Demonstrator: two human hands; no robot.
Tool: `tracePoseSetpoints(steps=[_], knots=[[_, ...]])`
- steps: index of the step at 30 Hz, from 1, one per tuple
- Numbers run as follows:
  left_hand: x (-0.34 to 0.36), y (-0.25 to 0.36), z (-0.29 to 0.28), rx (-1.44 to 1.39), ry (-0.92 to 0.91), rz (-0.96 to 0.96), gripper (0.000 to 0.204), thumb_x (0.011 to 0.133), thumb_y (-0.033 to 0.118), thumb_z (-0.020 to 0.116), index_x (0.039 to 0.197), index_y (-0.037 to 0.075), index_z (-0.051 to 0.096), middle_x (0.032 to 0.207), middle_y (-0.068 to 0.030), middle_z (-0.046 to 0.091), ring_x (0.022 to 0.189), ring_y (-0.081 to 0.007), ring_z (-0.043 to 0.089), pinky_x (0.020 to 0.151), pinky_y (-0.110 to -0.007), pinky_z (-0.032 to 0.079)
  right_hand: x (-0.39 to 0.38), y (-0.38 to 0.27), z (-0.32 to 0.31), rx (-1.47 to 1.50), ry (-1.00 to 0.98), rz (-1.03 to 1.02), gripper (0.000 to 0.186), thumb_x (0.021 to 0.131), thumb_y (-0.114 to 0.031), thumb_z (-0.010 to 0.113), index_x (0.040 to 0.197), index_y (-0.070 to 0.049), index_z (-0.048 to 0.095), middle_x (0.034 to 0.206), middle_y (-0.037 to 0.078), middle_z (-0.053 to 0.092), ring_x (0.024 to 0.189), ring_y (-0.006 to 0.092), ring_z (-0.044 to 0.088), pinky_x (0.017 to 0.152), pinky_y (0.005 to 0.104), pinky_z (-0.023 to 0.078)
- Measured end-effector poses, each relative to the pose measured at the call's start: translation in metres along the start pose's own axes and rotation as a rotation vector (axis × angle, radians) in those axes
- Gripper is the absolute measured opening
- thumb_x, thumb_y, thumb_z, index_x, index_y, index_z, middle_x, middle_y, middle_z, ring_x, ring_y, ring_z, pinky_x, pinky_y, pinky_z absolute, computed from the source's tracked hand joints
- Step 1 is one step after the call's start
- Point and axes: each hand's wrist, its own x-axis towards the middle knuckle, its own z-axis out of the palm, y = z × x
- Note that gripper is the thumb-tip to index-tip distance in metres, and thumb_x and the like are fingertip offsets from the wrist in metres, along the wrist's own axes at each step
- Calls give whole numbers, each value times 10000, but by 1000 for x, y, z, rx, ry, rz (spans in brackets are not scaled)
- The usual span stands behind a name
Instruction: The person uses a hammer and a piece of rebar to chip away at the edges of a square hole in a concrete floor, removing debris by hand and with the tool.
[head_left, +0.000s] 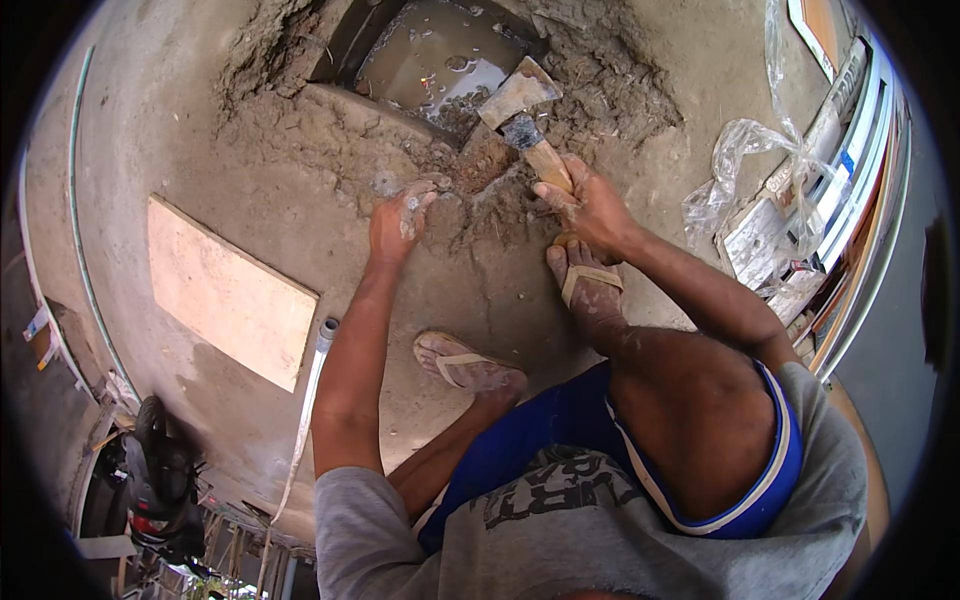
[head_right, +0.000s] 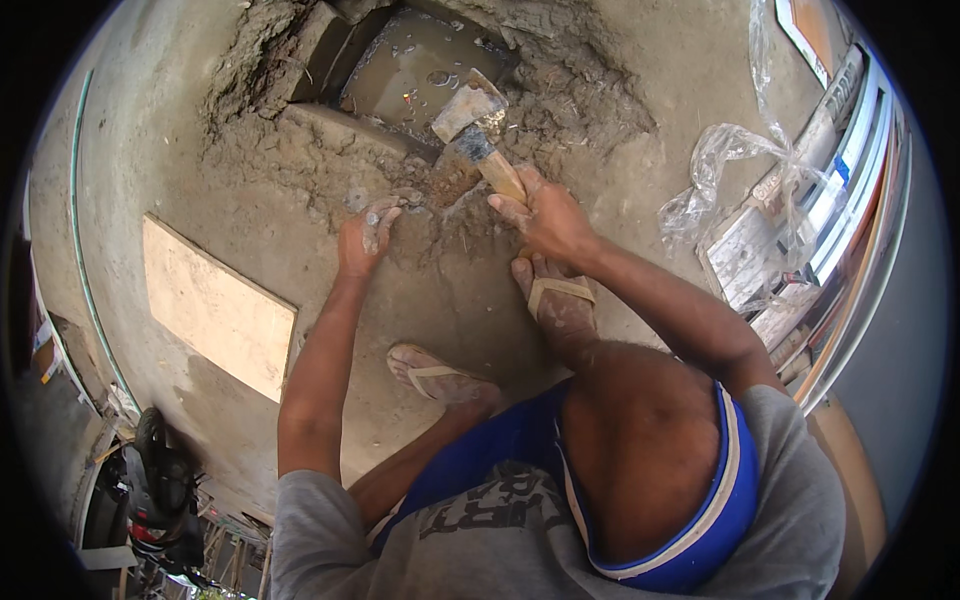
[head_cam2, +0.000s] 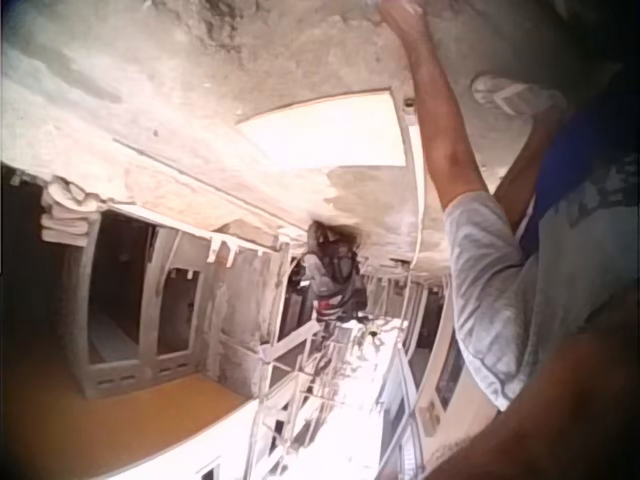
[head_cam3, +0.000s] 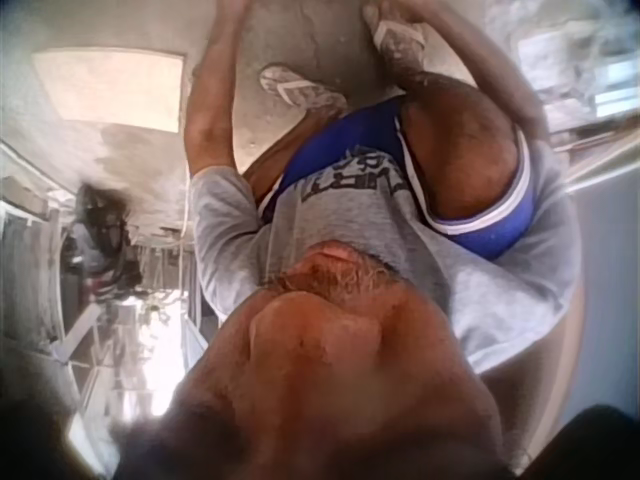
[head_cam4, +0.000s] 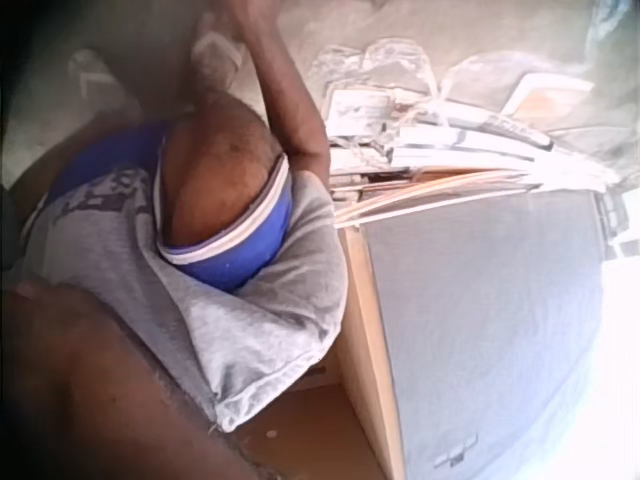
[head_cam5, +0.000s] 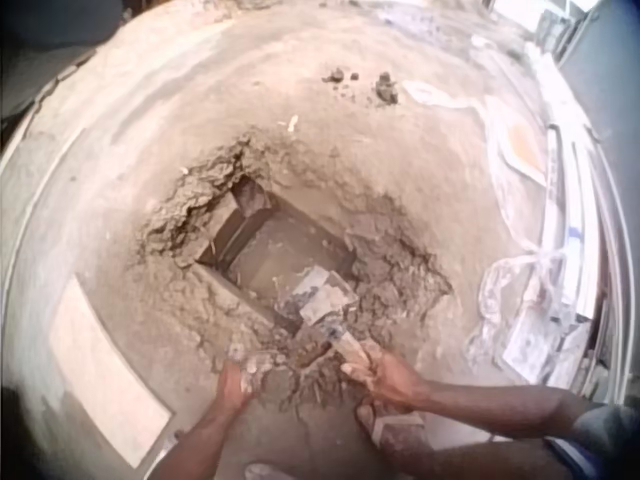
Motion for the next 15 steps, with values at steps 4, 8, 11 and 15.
tracePoseSetpoints(steps=[4, 8, 11, 15], knots=[[0, 5, 4, -38, 43, -103, 267, 956, 301, 651, 1067, 74, 739, 1036, -127, 742, 978, -331, 704, 846, -398, 548, 3, 13, 5, -18, -17, 10, 479, 982, -392, 619, 1283, -27, 544, 1010, 265, 681, 975, 419, 668, 858, 481, 494], [35, 4, 2, 177, -79, -98, 245, 951, 274, 643, 1111, 107, 723, 1029, -154, 730, 939, -343, 698, 831, -409, 550, 4, 10, 8, -10, -52, 39, 469, 980, -391, 621, 1275, -33, 548, 1007, 268, 678, 978, 419, 667, 855, 481, 494], [35, 1, 13, 46, 17, -68, 224, 929, 246, 654, 1090, 103, 718, 995, -166, 727, 916, -362, 695, 807, -419, 544, 5, 3, 8, -1, -50, 46, 464, 980, -389, 623, 1267, -32, 551, 1008, 267, 678, 980, 421, 666, 852, 481, 493], [33, -9, 23, -113, 222, -146, 188, 917, 179, 648, 1072, 93, 712, 987, -169, 727, 912, -375, 692, 797, -428, 538, 6, -1, 5, 32, -28, 61, 451, 979, -376, 631, 1251, -24, 559, 1019, 260, 674, 975, 405, 664, 849, 473, 489]])
